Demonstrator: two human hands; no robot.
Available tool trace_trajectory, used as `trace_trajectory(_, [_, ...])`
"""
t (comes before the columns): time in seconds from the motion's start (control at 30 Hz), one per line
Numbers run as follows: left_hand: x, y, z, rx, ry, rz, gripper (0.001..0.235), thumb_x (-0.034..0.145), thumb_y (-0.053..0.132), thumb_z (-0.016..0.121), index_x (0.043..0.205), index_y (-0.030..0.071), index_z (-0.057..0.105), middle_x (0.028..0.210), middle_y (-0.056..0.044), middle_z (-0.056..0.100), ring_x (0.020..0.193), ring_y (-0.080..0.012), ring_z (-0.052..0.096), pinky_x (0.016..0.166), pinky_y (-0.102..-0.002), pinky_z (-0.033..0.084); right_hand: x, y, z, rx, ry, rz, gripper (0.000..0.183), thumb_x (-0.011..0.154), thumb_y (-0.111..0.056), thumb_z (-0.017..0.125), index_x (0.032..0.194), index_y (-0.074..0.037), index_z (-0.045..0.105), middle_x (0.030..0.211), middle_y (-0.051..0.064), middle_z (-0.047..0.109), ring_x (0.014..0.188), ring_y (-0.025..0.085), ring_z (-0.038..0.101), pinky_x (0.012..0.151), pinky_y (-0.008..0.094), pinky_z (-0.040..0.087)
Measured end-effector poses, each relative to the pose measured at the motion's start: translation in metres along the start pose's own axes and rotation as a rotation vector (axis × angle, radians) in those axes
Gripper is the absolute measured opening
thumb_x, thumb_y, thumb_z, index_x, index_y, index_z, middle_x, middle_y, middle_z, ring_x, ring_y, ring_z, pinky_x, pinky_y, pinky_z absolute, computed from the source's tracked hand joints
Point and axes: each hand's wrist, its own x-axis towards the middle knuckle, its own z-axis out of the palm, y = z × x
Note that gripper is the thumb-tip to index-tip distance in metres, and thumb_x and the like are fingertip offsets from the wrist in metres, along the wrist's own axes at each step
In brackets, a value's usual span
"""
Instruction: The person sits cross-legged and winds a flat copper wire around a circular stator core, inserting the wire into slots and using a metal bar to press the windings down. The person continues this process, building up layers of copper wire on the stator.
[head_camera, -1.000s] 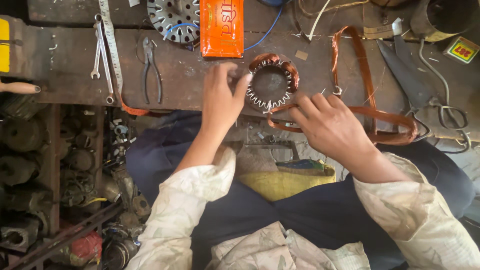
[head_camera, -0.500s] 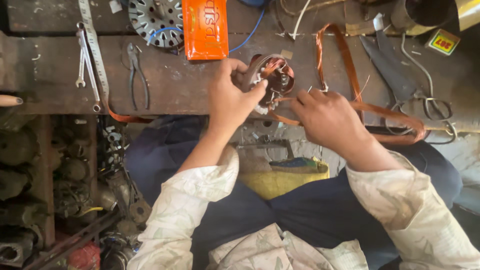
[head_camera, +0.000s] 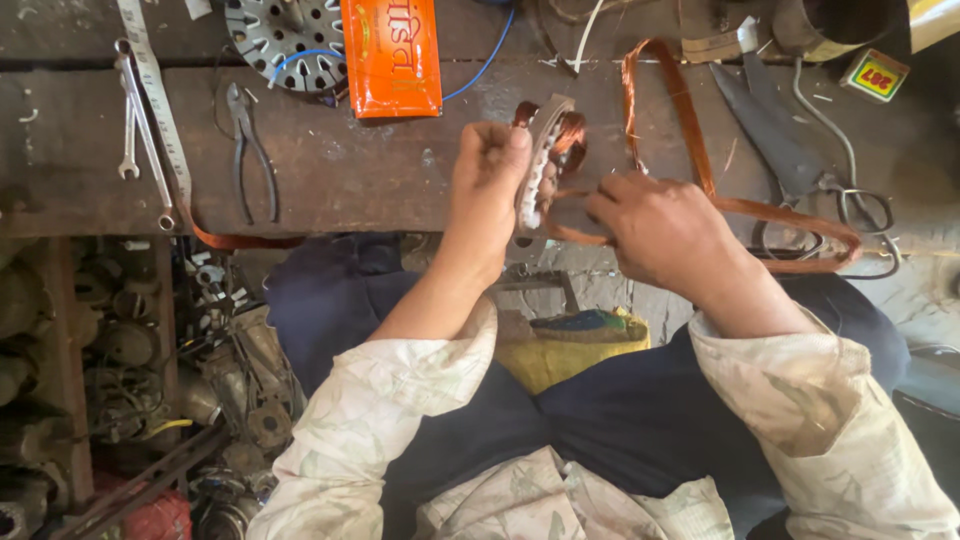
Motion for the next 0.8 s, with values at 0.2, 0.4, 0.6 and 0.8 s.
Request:
trace_trajectory(0.2, [-0.024, -0.005, -0.006, 0.111, -0.134, 0.158, 0.036, 0.108, 0.022, 0.061, 0.129, 0.011, 0.034, 0.121, -0.015, 0.065, 0.109, -0.0216, 0.069, 0.097, -0.036, 0.055, 0.006, 0.007, 0.003, -0.042, 0.093, 0.038, 0.032, 0.073, -0.007, 0.071, 0.105, -0.008, 0.07, 0.094, 0.004, 0.064, 0.089, 0.024, 0.069, 0.07, 0.037, 0.057])
trace_trajectory(0.4, [-0.048, 0.006, -0.036, 0.322, -0.241, 0.052, 0.045, 0.11, 0.021, 0.055, 0.151, 0.004, 0.045, 0.139, -0.012, 0.061, 0.133, -0.0212, 0.054, 0.114, -0.035, 0.042, 0.014, 0.005, 0.02, -0.054, 0.095, 0.011, 0.025, 0.075, -0.009, 0.071, 0.1, -0.006, 0.07, 0.091, 0.005, 0.064, 0.088, 0.024, 0.068, 0.071, 0.038, 0.057])
trace_trajectory(0.6, [-0.036, 0.015, -0.039, 1.015, -0.112, 0.473, 0.026, 0.095, -0.002, 0.064, 0.118, 0.007, 0.071, 0.135, -0.016, 0.057, 0.13, -0.0343, 0.059, 0.111, -0.04, 0.049, 0.021, -0.002, 0.032, 0.0, 0.105, -0.025, 0.012, 0.075, -0.008, 0.07, 0.087, -0.006, 0.069, 0.09, 0.009, 0.066, 0.087, 0.026, 0.067, 0.07, 0.039, 0.056])
trace_trajectory(0.8, [-0.029, 0.017, -0.025, 1.066, -0.1, 0.505, 0.033, 0.089, -0.001, 0.072, 0.12, -0.001, 0.064, 0.124, -0.016, 0.063, 0.111, -0.0373, 0.068, 0.095, -0.04, 0.055, 0.027, -0.011, 0.033, 0.014, 0.229, -0.163, 0.01, 0.072, -0.016, 0.07, 0.077, -0.008, 0.067, 0.088, 0.009, 0.067, 0.088, 0.027, 0.066, 0.064, 0.04, 0.051])
